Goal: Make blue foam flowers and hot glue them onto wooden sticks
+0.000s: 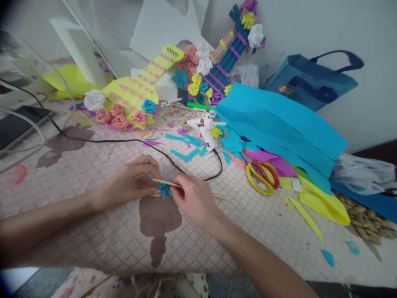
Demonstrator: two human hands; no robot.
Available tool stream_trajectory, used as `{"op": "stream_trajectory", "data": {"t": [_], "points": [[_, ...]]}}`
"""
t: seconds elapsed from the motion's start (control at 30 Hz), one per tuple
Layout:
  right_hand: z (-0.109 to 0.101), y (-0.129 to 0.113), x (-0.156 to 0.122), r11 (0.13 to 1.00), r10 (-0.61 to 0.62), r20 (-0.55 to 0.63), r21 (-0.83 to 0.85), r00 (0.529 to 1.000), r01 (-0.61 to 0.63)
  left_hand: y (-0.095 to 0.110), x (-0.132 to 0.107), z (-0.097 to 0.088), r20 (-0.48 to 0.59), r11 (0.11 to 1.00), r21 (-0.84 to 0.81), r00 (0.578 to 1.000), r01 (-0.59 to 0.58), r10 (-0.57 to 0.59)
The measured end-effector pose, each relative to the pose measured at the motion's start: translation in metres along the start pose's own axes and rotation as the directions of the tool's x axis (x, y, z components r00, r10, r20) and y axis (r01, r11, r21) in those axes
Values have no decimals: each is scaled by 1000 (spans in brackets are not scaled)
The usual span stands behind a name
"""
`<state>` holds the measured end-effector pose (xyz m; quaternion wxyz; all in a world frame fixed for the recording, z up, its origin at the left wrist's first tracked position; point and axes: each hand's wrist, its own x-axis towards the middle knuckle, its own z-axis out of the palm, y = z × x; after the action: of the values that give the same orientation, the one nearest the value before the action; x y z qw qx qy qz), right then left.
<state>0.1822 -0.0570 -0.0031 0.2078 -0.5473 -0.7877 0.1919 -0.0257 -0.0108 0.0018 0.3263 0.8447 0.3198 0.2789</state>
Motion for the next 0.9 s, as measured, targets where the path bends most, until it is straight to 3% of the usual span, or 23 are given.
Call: {"op": "stream_trajectory", "data": {"t": [0.53,0.77,0.9], "points": [[1,-2,-2,1000,-19,16,19,1000,18,1,5,8,36,1000,14,999,-21,21],[2,-1,-2,999,-15,20,33,1000,15,-2,5,8,-56,985,-163,996,53,-63],[1,-1,-2,999,-9,23,36,1000,9,-4,5,7,-40,991,-136,999,18,-24]]}}
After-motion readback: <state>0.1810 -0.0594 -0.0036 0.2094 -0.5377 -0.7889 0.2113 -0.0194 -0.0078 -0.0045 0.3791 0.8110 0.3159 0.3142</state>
